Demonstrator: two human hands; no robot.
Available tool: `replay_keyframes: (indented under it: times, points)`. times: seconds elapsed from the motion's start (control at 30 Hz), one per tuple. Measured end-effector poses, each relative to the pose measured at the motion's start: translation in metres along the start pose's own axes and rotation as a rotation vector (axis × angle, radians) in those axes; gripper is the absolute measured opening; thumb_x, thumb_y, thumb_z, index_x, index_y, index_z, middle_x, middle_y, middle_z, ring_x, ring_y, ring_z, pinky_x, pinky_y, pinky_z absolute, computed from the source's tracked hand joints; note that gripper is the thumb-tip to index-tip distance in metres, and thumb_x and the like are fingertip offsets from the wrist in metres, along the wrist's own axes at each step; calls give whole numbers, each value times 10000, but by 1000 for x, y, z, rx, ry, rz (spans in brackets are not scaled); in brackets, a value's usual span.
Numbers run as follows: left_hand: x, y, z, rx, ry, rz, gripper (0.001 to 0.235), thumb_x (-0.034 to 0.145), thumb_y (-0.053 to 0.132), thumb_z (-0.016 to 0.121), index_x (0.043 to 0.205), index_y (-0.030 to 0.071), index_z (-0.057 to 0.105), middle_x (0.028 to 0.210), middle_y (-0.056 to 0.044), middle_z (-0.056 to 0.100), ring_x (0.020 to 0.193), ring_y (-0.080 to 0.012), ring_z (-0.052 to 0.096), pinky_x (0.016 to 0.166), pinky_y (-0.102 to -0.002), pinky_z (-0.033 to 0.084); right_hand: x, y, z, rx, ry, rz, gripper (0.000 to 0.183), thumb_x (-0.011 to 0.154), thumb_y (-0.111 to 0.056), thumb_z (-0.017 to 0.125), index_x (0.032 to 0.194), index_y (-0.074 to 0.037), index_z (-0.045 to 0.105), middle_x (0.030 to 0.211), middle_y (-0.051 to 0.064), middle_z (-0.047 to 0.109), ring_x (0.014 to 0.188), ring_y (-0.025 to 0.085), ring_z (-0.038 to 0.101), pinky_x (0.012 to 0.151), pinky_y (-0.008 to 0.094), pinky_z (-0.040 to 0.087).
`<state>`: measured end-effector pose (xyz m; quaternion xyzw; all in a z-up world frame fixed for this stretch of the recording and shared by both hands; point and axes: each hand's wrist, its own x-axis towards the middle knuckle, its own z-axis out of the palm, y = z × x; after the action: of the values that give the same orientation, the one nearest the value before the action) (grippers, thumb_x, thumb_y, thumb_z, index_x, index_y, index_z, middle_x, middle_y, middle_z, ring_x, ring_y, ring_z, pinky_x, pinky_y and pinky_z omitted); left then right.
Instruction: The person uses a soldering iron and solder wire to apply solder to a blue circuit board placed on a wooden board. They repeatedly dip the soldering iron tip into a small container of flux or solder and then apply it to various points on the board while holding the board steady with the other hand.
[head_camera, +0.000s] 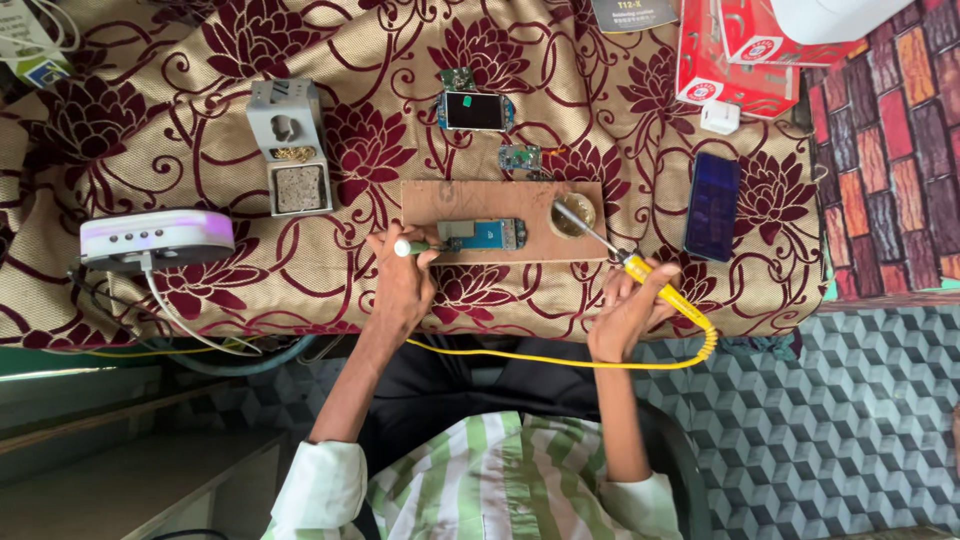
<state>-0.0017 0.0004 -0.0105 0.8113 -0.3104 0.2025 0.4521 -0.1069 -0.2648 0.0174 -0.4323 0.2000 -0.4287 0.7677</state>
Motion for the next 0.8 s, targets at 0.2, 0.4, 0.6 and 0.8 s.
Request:
replay_keyframes:
  times: [0.2, 0.4, 0.6, 0.8]
  points:
    - [-1, -2, 2, -16, 21, -21, 182, 932, -29, 589, 1110, -5, 559, 1088, -116, 629, 944, -309, 456, 901, -453, 322, 14, 36, -15, 83, -27, 84, 495, 1012, -572, 606, 949, -113, 433, 579, -13, 340, 456, 102, 311, 486, 261, 302]
    - [-1, -3, 3, -28, 35, -68, 175, 975, 7, 631, 1125, -8, 541, 1063, -122, 607, 926, -304, 463, 911, -454, 345, 25, 55, -22, 203, 57, 123, 479, 1046, -546, 595, 981, -94, 451, 619, -16, 340, 495, 109, 320, 529, 269, 332]
    - [-2, -4, 7, 26, 28, -39, 162, 968, 7, 606, 1103, 20, 518, 1061, -123, 638, 950, -334, 509, 930, -469, 343, 24, 65, -33, 120, -22, 72, 472, 1063, -517, 537, 957, -61, 476, 593, 12, 358, 457, 136, 336, 559, 298, 395]
    - [-5, -4, 7, -9, 31, -42, 156, 1020, 56, 595, 1111, 25, 472, 1058, -120, 651, 907, -313, 514, 906, -467, 336, 19, 71, -31, 41, -60, -30, 409, 1072, -438, 582, 970, -53, 486, 607, 19, 367, 450, 124, 338, 508, 270, 358]
